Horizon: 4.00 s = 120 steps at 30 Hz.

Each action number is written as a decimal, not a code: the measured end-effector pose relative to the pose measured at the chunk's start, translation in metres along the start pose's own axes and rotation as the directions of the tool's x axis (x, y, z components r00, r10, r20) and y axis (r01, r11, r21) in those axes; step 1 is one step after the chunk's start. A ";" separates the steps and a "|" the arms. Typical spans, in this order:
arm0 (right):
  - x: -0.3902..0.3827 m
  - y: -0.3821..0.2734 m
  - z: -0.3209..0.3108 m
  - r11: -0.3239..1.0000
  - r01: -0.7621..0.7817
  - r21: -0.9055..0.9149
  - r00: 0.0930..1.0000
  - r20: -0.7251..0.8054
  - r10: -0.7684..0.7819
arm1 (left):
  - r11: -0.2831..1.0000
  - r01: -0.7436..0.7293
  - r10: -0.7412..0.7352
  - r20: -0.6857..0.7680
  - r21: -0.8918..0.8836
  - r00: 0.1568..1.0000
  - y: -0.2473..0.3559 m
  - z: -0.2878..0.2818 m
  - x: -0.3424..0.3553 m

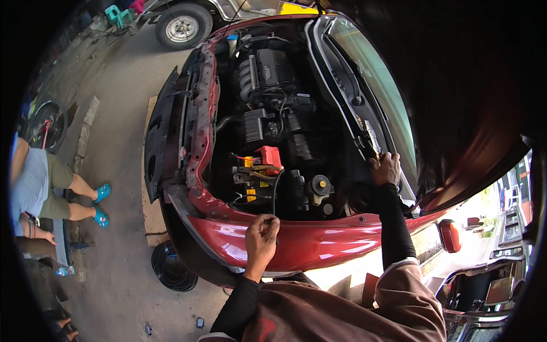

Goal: The person retrieves a small part from a display case, then walks to a red car with its hood open. They connect wires to the car battery terminals and route a wire toward the engine bay, using pliers to strip wire insulation and continuing to connect and adjust wiring near the battery.

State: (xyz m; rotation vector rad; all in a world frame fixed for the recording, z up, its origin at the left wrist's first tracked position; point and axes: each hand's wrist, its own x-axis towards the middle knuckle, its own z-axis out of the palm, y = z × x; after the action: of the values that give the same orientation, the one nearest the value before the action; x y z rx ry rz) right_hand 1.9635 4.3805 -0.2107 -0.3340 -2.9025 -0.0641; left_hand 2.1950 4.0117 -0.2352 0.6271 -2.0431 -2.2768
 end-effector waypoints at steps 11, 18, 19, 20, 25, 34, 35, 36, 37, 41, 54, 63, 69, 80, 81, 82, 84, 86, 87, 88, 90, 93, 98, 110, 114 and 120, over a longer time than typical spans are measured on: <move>-0.209 -0.215 -0.046 0.384 0.067 0.921 0.838 0.156 -0.523 | 0.386 0.221 -0.194 0.156 -0.896 0.968 -0.005 0.012 0.043; -0.168 -0.291 0.029 0.611 0.283 0.739 0.845 0.109 -0.523 | 0.994 -0.112 0.102 -0.343 -0.010 0.934 -0.046 -0.065 0.089; -0.149 -0.301 0.045 0.632 0.351 0.691 0.842 0.063 -0.536 | 0.888 -0.192 0.357 -0.365 0.418 0.860 -0.052 -0.080 0.095; -0.131 -0.312 0.061 0.659 0.376 0.652 0.828 0.082 -0.554 | 0.848 -0.216 0.409 -0.337 0.483 0.848 -0.058 -0.094 0.099; -0.081 -0.364 0.135 0.742 0.502 0.444 0.705 0.287 -0.648 | 0.696 -0.224 0.495 -0.230 0.682 0.838 -0.084 -0.124 0.113; -0.063 -0.418 0.163 0.561 0.803 0.203 0.402 0.511 -0.760 | 0.733 -0.229 0.501 -0.281 0.640 0.819 -0.113 -0.143 0.114; -0.062 -0.420 0.161 0.559 0.811 0.173 0.412 0.511 -0.754 | 0.743 -0.227 0.489 -0.280 0.630 0.826 -0.114 -0.146 0.114; -0.061 -0.423 0.158 0.548 0.817 0.181 0.401 0.505 -0.764 | 0.744 -0.228 0.493 -0.286 0.628 0.822 -0.115 -0.147 0.113; -0.062 -0.425 0.155 0.504 0.843 0.186 0.357 0.506 -0.785 | 0.749 -0.225 0.493 -0.297 0.623 0.818 -0.115 -0.149 0.113; -0.069 -0.432 0.140 0.408 0.908 0.096 0.292 0.553 -0.780 | 0.764 -0.234 0.491 -0.306 0.601 0.816 -0.119 -0.154 0.112; -0.083 -0.430 0.145 0.333 0.943 0.024 0.251 0.607 -0.754 | 0.782 -0.225 0.474 -0.319 0.582 0.821 -0.127 -0.157 0.108; -0.088 -0.420 0.144 0.397 0.918 -0.009 0.324 0.593 -0.737 | 0.762 -0.221 0.483 -0.307 0.609 0.820 -0.130 -0.158 0.107; -0.095 -0.421 0.144 0.412 0.911 0.014 0.320 0.605 -0.729 | 0.763 -0.225 0.493 -0.320 0.606 0.809 -0.131 -0.161 0.105; -0.097 -0.408 0.132 0.511 0.858 0.045 0.396 0.575 -0.716 | 0.787 -0.229 0.478 -0.332 0.572 0.813 -0.127 -0.156 0.101; -0.098 -0.408 0.132 0.508 0.859 0.059 0.392 0.562 -0.729 | 0.784 -0.229 0.482 -0.333 0.577 0.810 -0.127 -0.156 0.101; -0.098 -0.407 0.131 0.508 0.860 0.057 0.395 0.558 -0.730 | 0.783 -0.224 0.479 -0.332 0.581 0.813 -0.127 -0.156 0.101; -0.098 -0.408 0.132 0.508 0.859 0.063 0.393 0.555 -0.734 | 0.781 -0.218 0.477 -0.333 0.586 0.813 -0.127 -0.157 0.101; -0.098 -0.409 0.133 0.509 0.857 0.081 0.385 0.555 -0.737 | 0.782 -0.211 0.472 -0.336 0.587 0.815 -0.126 -0.158 0.100; -0.097 -0.409 0.134 0.504 0.860 0.083 0.379 0.559 -0.738 | 0.778 -0.217 0.480 -0.335 0.590 0.811 -0.126 -0.158 0.100; -0.095 -0.409 0.135 0.499 0.863 0.084 0.372 0.563 -0.738 | 0.777 -0.217 0.480 -0.333 0.590 0.812 -0.126 -0.159 0.100; -0.093 -0.409 0.136 0.488 0.869 0.079 0.364 0.565 -0.740 | 0.775 -0.224 0.485 -0.330 0.591 0.810 -0.125 -0.160 0.100; -0.094 -0.408 0.136 0.474 0.878 0.069 0.361 0.557 -0.748 | 0.771 -0.225 0.485 -0.321 0.596 0.813 -0.123 -0.164 0.097; -0.101 -0.406 0.128 0.470 0.881 0.060 0.378 0.509 -0.774 | 0.761 -0.220 0.477 -0.297 0.611 0.827 -0.115 -0.171 0.087; -0.101 -0.396 0.114 0.507 0.856 0.101 0.419 0.441 -0.794 | 0.746 -0.215 0.477 -0.281 0.630 0.833 -0.097 -0.172 0.078; -0.101 -0.394 0.112 0.526 0.843 0.113 0.428 0.451 -0.783 | 0.747 -0.212 0.476 -0.284 0.630 0.832 -0.092 -0.172 0.077; -0.097 -0.399 0.107 0.513 0.853 0.091 0.403 0.510 -0.760 | 0.752 -0.221 0.498 -0.315 0.621 0.808 -0.085 -0.168 0.076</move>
State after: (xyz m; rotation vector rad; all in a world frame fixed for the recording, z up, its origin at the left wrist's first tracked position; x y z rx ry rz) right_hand 1.9414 3.9787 -0.3439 1.3109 -3.2129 -0.4761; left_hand 2.1976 3.8433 -0.3482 0.6203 -2.2917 -1.1441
